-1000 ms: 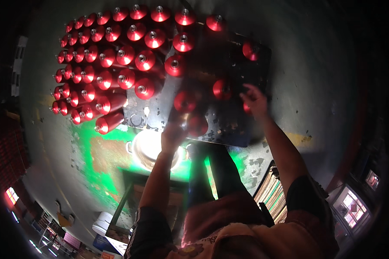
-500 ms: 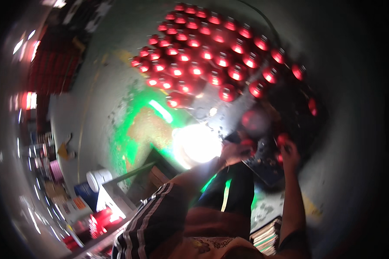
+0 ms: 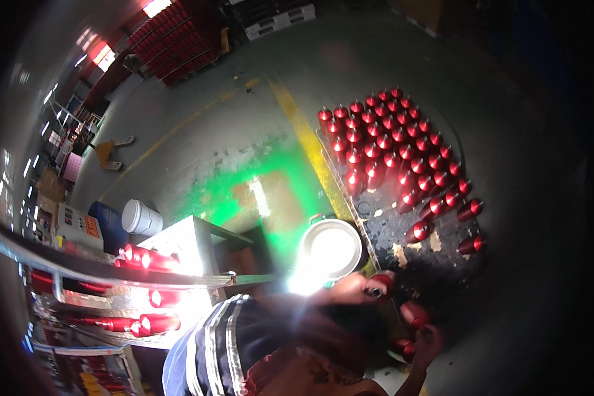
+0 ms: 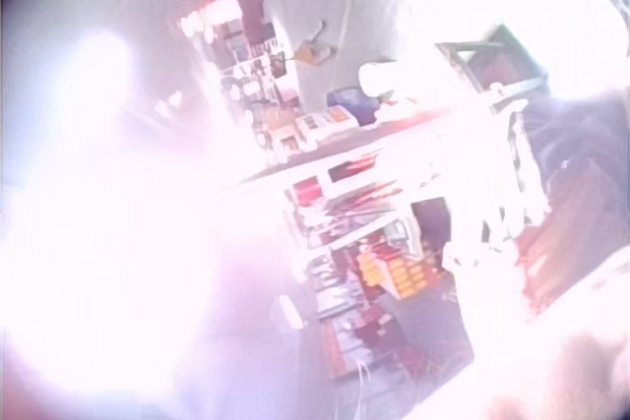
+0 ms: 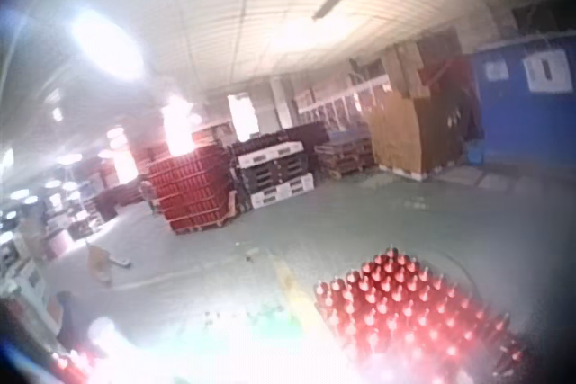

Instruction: The person repeatedly picks up red spray cans from a tray, dips the nozzle into a metal bowl, and places the cans back into the tray. The person continues this cycle, handling the cans one at a time.

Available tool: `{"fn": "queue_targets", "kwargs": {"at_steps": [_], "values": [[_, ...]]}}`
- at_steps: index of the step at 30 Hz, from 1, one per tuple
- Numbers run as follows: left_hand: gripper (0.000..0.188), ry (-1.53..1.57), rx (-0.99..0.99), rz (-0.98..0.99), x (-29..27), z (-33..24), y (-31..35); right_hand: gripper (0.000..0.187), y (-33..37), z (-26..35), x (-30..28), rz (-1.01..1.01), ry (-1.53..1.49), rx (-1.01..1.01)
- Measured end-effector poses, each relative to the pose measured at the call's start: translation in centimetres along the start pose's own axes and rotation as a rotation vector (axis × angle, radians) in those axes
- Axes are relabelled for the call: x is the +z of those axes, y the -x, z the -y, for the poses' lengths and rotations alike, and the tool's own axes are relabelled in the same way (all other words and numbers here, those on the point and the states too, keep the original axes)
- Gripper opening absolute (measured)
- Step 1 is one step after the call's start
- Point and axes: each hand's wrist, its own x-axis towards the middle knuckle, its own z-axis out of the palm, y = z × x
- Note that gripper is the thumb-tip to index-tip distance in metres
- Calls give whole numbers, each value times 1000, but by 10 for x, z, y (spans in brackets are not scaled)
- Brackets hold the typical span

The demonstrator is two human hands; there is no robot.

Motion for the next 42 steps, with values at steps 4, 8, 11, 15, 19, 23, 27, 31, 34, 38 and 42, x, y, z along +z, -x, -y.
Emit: {"fn": "queue_targets", "kwargs": {"at_steps": [4,8,11,15,19,23,27,31,34,38,42], "values": [[26,9,35,-193,11,-21,93,26,41,42,19,174,-73,32],[29,135,267,-291,24,-33,202,25,87,70,28,363,-199,-141],[24,168,31,-475,55,-58,288,25,122,87,23,541,-194,-100],[30,222,-162,-716,93,-87,371,26,159,103,18,776,-196,-146],[33,185,-277,-875,130,-82,453,26,201,106,36,977,-73,-170],[23,400,-396,-1140,158,-58,519,24,242,110,67,1156,11,-115],[23,405,-432,-1412,177,-49,589,25,278,134,112,1293,116,-73],[22,422,-502,-1626,179,-49,665,27,315,174,170,1388,38,-244],[23,445,-497,-1702,165,-39,729,26,342,205,221,1322,-9,-262],[22,426,-410,-1705,123,-18,813,23,375,240,298,1093,63,-304],[21,446,-460,-1653,49,1,863,21,391,269,360,977,-45,-203]]}}
